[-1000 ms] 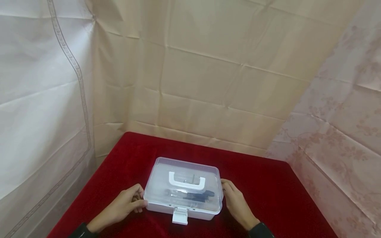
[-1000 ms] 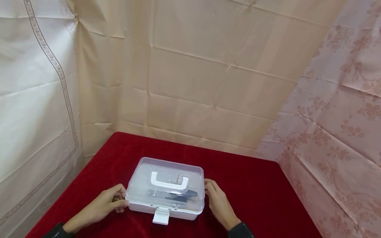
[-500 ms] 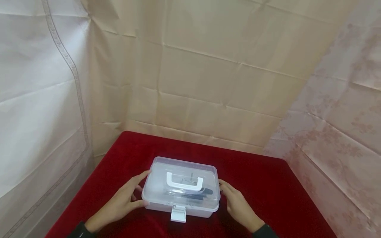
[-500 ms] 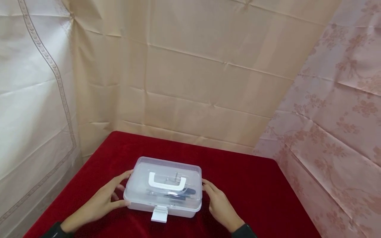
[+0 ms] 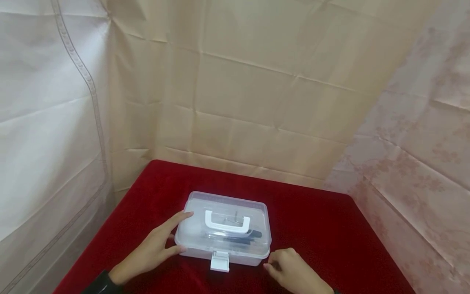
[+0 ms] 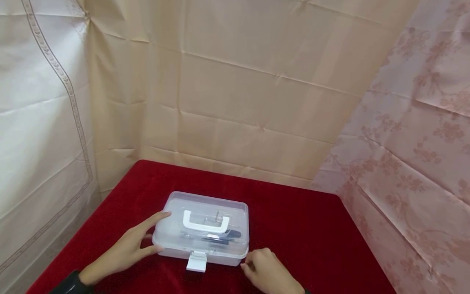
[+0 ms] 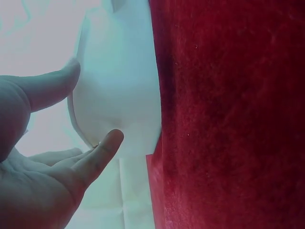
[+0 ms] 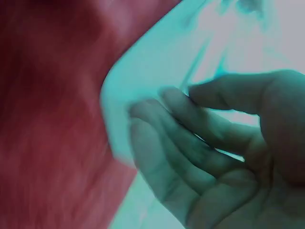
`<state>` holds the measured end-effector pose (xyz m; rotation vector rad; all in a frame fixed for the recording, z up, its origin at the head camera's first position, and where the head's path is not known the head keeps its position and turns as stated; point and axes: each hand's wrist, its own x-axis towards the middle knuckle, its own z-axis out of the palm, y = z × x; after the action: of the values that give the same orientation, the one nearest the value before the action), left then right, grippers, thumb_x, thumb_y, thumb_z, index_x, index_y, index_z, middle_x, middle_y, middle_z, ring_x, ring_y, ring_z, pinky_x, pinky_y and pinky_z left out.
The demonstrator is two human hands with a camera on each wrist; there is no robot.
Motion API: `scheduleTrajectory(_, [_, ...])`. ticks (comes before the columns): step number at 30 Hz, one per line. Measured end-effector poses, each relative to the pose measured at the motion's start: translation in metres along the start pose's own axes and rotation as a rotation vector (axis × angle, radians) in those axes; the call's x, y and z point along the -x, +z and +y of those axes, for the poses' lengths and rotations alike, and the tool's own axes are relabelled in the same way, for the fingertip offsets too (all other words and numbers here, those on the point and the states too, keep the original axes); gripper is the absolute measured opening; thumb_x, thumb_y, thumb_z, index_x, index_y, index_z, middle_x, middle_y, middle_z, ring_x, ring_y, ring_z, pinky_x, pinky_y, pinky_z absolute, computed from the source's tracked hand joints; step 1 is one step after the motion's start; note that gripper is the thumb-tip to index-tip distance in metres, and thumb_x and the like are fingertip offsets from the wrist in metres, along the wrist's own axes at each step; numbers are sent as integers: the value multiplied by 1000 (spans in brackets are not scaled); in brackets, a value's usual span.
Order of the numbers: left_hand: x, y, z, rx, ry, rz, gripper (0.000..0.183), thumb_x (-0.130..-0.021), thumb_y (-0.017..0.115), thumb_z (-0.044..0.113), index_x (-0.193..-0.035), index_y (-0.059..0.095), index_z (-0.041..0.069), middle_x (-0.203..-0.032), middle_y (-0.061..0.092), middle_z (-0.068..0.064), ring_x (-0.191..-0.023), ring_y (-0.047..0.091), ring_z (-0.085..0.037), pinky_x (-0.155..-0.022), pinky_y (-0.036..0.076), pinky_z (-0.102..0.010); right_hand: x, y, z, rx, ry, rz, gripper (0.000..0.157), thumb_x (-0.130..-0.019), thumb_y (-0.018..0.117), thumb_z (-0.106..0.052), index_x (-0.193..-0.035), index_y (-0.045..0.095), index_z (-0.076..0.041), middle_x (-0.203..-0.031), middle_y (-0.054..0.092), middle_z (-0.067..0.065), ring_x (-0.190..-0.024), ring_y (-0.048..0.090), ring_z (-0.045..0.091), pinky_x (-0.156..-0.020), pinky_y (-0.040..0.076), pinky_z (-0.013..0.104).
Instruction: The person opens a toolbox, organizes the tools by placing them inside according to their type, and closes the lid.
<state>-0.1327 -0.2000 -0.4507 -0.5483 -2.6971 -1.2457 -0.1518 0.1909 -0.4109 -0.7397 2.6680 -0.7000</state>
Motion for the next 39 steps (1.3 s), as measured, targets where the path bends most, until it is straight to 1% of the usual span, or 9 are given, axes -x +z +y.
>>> scheduleTrajectory(2, [0,0,1,-12,-13,7,92,-76,82,23,-151,30,38,-149,39,-6,-110,58,-22,-79,53,-31,-3,6,-12,-97,-7,-103,16,-89,70,-27,-100,72,-17,-79,65,-10,-64,58,8,-63,50,22])
scheduleTrajectory(6, [-1,-1,3,-42,-29,22,93,-75,83,26,-150,30,38,-146,42,-5,-106,59,-20,-79,53,-32,-20,26,-30,-127,-86,-162,28,-89,71,-31,-113,70,-18,-96,65,-12,-76,60,6,-70,50,22])
scheduleTrajectory(10, [-2,0,4,-40,-33,21,94,-75,83,28,-151,28,39,-147,41,-4,-108,58,-19,-81,53,-33,-32,46,-43,-129,-112,-191,16,-88,72,-31,-100,72,-20,-80,63,-13,-63,57,4,-62,49,19])
scheduleTrajectory(13, [-2,2,4,-36,-33,17,94,-75,83,28,-151,28,39,-147,40,-2,-109,57,-19,-81,52,-32,-34,58,-49,-171,-116,-183,11,-87,72,-32,-89,71,-21,-67,59,-11,-54,53,4,-55,47,19])
scheduleTrajectory(20, [-2,2,6,-42,-10,30,93,-75,82,32,-151,28,38,-147,40,-1,-110,57,-19,-83,52,-34,-39,62,-51,-289,-129,-41,16,-91,68,-32,-89,73,-17,-67,60,-6,-48,57,7,-49,48,22])
scheduleTrajectory(23, [-2,2,7,-32,-17,38,94,-75,82,33,-151,28,39,-147,40,0,-110,57,-19,-83,52,-34,-43,62,-52,-226,-199,44,18,-94,64,-32,-85,71,-18,-64,55,-10,-45,54,1,-47,46,20])
scheduleTrajectory(28, [-2,3,7,-49,-14,28,94,-76,82,30,-151,27,38,-146,42,-1,-110,57,-18,-84,52,-34,-46,66,-54,44,-303,239,21,-95,64,-34,-84,75,-21,-60,51,-21,-52,44,-4,-50,39,14])
scheduleTrajectory(34, [-1,4,4,-61,2,14,94,-76,82,24,-152,27,37,-147,41,-2,-112,56,-18,-84,51,-33,-45,67,-59,306,-284,472,29,-90,66,-46,-69,64,-26,-56,44,-21,-51,38,0,-49,33,17])
scheduleTrajectory(39, [-1,4,4,-56,-12,9,94,-76,82,27,-151,27,38,-148,40,-2,-114,55,-19,-84,51,-33,-45,64,-62,515,-327,681,39,-78,73,-54,-78,51,-22,-60,44,-13,-52,37,4,-45,29,19])
